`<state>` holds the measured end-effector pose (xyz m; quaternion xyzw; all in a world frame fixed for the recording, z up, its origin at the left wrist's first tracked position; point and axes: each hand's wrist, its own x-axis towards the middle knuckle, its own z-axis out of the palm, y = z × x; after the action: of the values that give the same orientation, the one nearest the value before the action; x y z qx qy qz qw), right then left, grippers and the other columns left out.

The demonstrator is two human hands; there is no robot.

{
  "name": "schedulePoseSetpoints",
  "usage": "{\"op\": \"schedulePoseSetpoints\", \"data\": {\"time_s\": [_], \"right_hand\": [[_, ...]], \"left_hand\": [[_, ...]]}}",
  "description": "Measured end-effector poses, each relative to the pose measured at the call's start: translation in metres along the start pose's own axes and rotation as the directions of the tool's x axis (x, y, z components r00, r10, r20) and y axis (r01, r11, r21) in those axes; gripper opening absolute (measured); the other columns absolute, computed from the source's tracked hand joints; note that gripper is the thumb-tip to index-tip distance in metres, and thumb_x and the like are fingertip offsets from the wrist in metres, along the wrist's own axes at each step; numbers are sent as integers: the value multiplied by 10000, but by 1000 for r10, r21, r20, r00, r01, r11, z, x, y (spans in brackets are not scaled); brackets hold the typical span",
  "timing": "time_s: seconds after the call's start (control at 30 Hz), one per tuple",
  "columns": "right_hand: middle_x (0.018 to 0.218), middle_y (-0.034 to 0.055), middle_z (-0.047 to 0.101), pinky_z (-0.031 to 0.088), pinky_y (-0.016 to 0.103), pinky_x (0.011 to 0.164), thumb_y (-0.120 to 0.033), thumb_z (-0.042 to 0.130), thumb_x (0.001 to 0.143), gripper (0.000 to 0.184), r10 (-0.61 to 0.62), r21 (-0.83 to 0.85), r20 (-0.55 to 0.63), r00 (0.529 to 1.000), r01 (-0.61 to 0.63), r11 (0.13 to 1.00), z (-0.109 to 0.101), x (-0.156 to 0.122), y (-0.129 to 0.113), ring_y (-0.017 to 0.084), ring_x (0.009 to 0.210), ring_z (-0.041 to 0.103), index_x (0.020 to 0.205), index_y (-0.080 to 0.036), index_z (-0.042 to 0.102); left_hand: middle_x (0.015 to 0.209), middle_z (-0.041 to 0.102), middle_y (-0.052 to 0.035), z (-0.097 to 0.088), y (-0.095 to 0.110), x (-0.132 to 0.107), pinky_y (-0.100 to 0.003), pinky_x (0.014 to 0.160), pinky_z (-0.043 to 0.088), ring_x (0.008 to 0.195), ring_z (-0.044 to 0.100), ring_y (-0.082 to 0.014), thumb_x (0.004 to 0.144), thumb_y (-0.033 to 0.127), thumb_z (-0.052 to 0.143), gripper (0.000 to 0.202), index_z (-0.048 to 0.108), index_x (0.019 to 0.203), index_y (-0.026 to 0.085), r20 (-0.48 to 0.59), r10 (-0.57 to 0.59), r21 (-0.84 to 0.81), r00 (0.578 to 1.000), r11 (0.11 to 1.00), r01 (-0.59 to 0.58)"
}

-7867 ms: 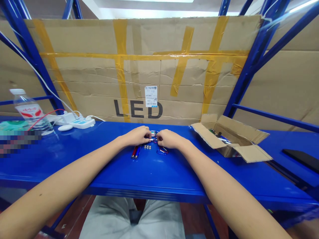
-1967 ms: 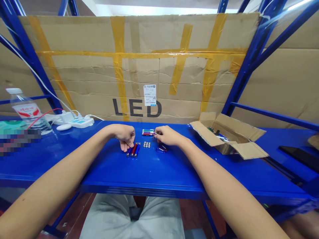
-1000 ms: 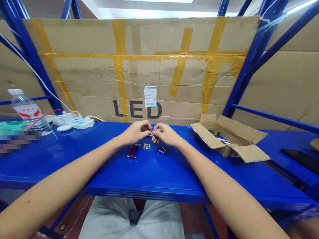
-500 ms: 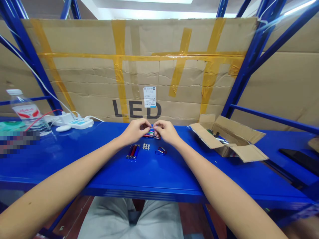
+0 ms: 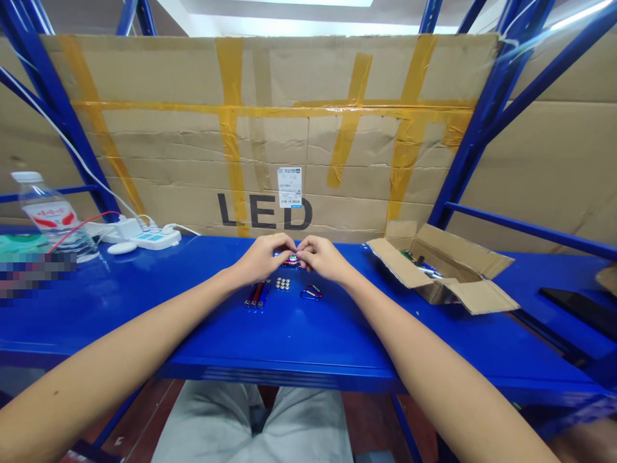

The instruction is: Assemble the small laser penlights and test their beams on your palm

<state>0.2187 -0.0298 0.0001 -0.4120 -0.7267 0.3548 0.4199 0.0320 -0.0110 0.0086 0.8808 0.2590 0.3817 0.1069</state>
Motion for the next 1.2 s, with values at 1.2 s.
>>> {"op": "schedulePoseSetpoints", "data": {"time_s": [1.2], "right_hand": [[568,-29,578,341,235,475,-430,707,731,329,73,23,134,988,-77,997,-14,0,0,91,487,478,811,-172,517]], "left_hand": [[778,705,-17,11,6,-2,-266,696,458,734,611,-139,764,139,587,90,675,759,157,-44,-187,-189,981,966,175]]}}
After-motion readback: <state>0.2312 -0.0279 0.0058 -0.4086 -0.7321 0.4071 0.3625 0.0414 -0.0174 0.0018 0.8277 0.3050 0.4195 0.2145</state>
